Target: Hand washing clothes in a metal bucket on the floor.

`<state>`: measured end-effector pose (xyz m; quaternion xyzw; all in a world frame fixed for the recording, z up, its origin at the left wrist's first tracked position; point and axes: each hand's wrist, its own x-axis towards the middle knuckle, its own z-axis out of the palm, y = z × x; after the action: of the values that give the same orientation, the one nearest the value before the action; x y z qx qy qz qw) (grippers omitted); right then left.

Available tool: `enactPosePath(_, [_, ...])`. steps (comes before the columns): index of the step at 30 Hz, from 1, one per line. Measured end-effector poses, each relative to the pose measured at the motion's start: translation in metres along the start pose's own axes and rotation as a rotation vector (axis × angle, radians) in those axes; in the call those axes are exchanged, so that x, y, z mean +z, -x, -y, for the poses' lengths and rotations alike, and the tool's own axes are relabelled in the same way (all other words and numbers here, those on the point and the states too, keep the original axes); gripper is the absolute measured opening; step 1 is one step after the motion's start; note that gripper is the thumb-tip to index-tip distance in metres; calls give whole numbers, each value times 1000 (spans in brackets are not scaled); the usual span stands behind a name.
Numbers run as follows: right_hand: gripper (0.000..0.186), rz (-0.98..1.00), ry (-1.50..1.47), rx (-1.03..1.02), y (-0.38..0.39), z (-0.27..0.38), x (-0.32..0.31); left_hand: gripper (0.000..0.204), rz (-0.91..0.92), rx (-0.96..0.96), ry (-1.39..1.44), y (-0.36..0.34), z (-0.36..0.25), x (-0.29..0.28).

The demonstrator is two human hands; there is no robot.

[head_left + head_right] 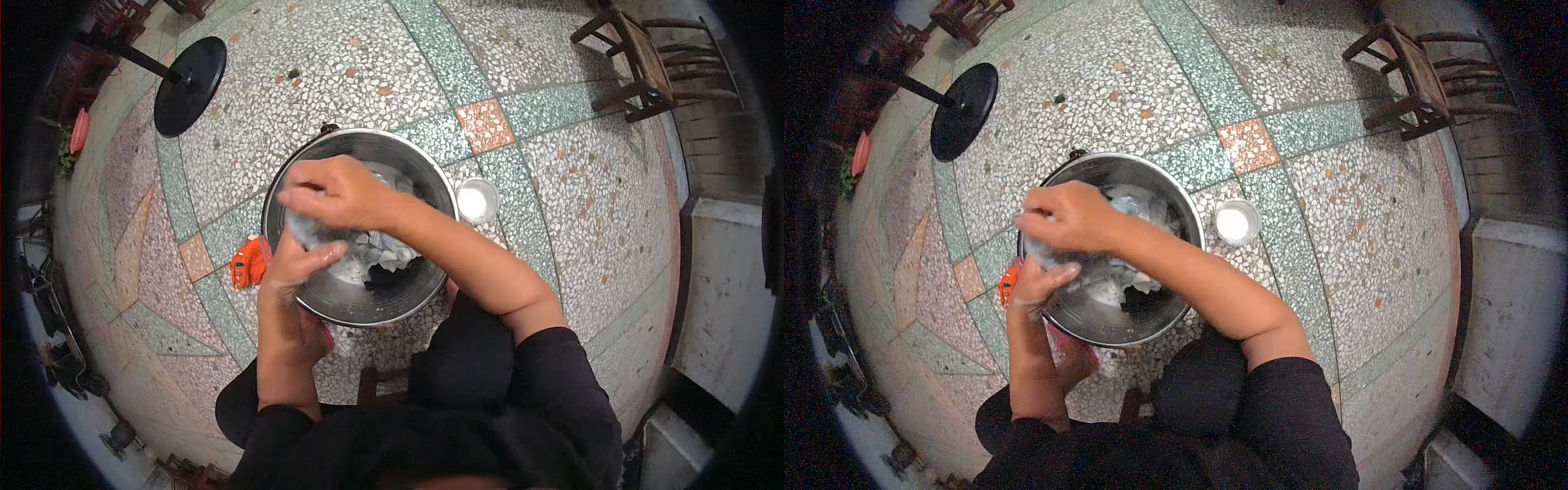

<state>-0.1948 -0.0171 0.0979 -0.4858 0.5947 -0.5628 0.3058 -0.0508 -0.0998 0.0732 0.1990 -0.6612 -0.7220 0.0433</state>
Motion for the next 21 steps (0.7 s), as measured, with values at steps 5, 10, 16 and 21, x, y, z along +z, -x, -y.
enactPosePath(5, [43, -81, -273, -52, -7, -44, -7, 31, -569, 10, 381, -2, -28, 16])
enactPosePath(10, [56, 537, 169, 247, 37, -34, -7, 27, -702, 234, 520, -1, -20, -25])
enactPosePath(16, [34, 251, 0, 106, 28, 3, -47, 33, -653, -84, 841, -1, -12, -29])
enactPosePath(21, [34, -413, -567, 452, 24, -106, -47, 42, -378, -314, 1012, -29, 59, 22])
